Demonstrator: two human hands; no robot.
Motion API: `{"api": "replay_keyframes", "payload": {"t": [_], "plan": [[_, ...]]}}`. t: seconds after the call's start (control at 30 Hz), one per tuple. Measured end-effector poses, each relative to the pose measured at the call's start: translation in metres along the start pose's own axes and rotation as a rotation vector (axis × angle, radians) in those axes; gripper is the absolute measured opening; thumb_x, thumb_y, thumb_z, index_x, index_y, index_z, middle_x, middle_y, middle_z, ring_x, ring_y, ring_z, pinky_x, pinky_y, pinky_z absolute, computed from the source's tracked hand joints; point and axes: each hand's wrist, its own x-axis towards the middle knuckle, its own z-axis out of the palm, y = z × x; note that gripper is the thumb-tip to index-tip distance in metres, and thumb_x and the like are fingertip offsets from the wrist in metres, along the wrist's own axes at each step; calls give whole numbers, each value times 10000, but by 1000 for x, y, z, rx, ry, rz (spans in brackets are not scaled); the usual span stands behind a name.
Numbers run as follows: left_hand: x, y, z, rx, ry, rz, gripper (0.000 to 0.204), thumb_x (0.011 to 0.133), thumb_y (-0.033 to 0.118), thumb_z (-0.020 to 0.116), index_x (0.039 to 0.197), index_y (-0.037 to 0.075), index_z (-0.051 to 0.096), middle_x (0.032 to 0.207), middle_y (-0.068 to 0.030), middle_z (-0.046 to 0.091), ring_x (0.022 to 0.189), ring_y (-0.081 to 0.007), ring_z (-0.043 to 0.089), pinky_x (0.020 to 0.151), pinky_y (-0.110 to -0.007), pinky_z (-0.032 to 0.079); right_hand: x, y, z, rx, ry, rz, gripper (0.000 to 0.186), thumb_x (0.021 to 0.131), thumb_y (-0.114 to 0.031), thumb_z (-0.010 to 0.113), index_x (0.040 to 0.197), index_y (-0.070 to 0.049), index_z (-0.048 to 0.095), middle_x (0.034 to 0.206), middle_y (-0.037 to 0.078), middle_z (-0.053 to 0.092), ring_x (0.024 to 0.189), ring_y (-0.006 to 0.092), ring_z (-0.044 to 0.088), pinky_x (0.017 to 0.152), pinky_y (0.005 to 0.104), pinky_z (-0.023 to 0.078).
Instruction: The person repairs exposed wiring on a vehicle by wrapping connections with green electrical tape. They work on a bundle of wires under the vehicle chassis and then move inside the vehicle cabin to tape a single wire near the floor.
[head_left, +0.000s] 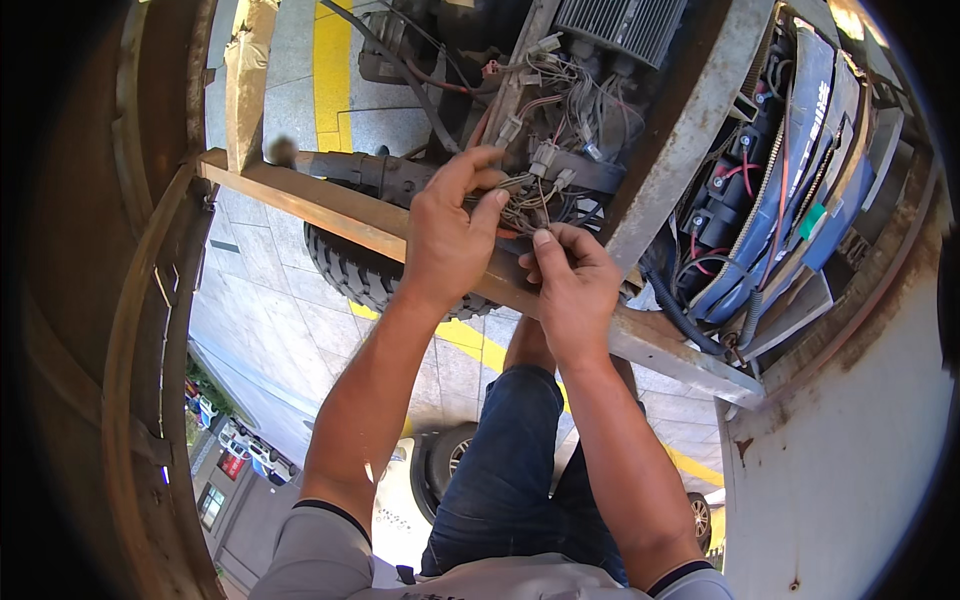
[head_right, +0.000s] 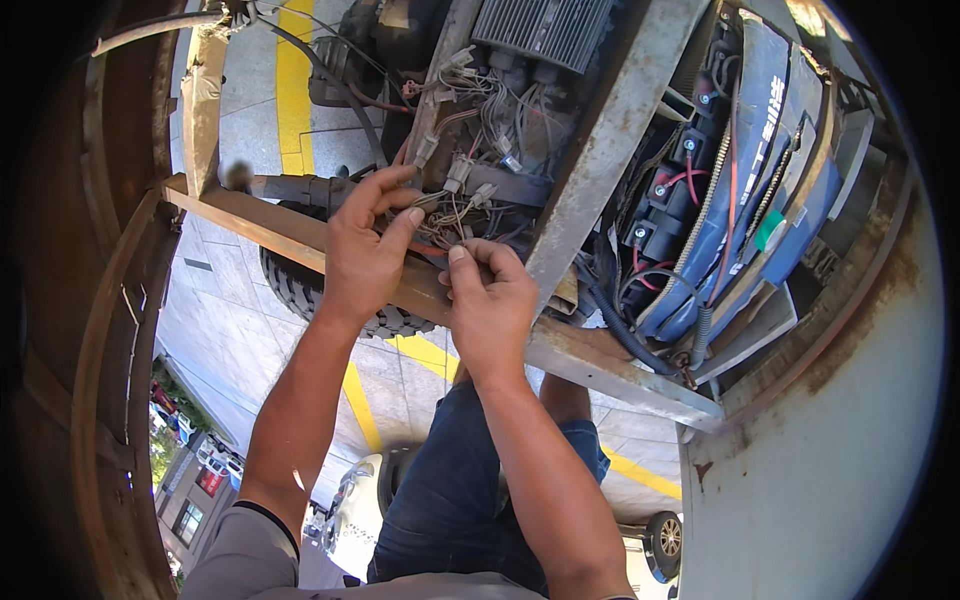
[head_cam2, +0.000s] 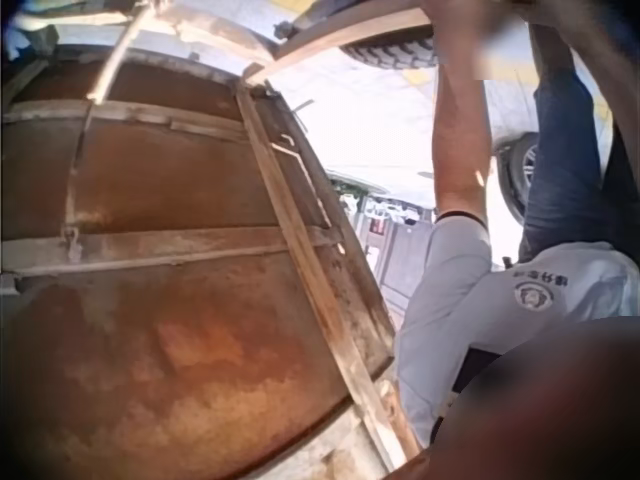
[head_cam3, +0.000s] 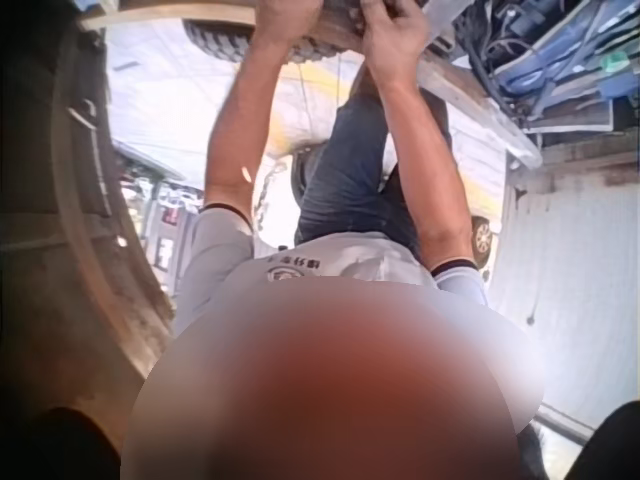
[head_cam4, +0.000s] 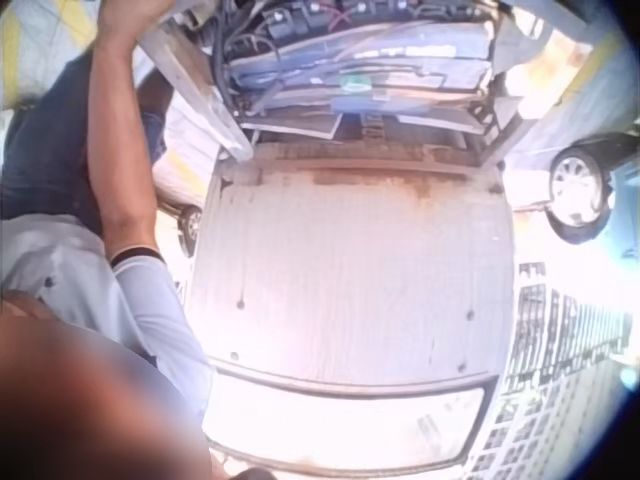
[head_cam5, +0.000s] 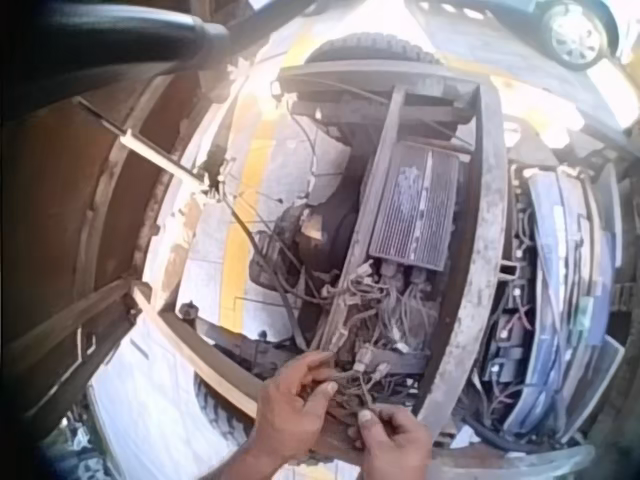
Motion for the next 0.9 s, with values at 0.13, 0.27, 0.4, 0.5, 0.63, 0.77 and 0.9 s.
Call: {"api": "replay_keyframes", "payload": {"t": [0.13, 0.27, 0.4, 0.5, 0.63, 0.77, 0.9], "plan": [[8, 8, -1, 390, 100, 332, 321, 914, -19, 690, 1233, -11, 653, 1021, -142, 683, 915, -288, 680, 793, -356, 547, 0, -9, 4, 68, 16, 100, 195, 1012, -131, 699, 1096, 44, 716, 866, 52, 715, 721, 93, 641, 657, 234, 513], [-20, 16, 7, 330, 118, 351, 264, 918, -38, 693, 1178, -2, 664, 1052, -127, 681, 907, -242, 682, 781, -303, 544, 5, -10, 1, 86, -26, 144, 195, 1006, -99, 689, 1125, 53, 714, 909, 64, 723, 765, 96, 653, 684, 235, 521], [-46, 2, 20, 281, 51, 306, 253, 914, -66, 683, 1161, -17, 658, 1186, -162, 670, 1012, -262, 702, 830, -327, 577, 6, -10, -3, 125, -102, 131, 199, 989, -17, 625, 1151, 60, 710, 947, 60, 721, 785, 90, 639, 715, 232, 526], [-47, -7, 27, 287, 82, 302, 267, 910, -88, 670, 1166, -12, 658, 1231, -165, 671, 1054, -270, 713, 884, -342, 587, 5, -18, -4, 109, -127, 173, 227, 971, 21, 586, 1157, 60, 710, 966, 52, 716, 779, 87, 621, 728, 234, 525], [-41, -20, 28, 243, 77, 273, 275, 908, -95, 665, 1166, 1, 663, 1189, -147, 683, 1026, -243, 712, 861, -323, 578, 11, -19, -14, 71, -185, 181, 231, 956, 38, 575, 1145, 74, 703, 1005, 87, 719, 821, 112, 626, 761, 269, 533], [-31, -26, 21, 149, 19, 207, 268, 905, -103, 662, 1150, 5, 666, 1093, -119, 703, 995, -192, 703, 832, -296, 563, 7, -23, -8, 24, -180, 127, 202, 952, 10, 594, 1111, 74, 702, 1010, 96, 725, 864, 128, 645, 789, 285, 532], [-29, -18, 22, 25, 38, 38, 275, 893, -106, 671, 1144, 6, 658, 1062, -108, 692, 939, -165, 688, 817, -279, 556, 8, -14, -1, -89, -1, -56, 169, 959, -53, 638, 1063, 64, 703, 978, 97, 731, 845, 133, 655, 750, 290, 526]]}}
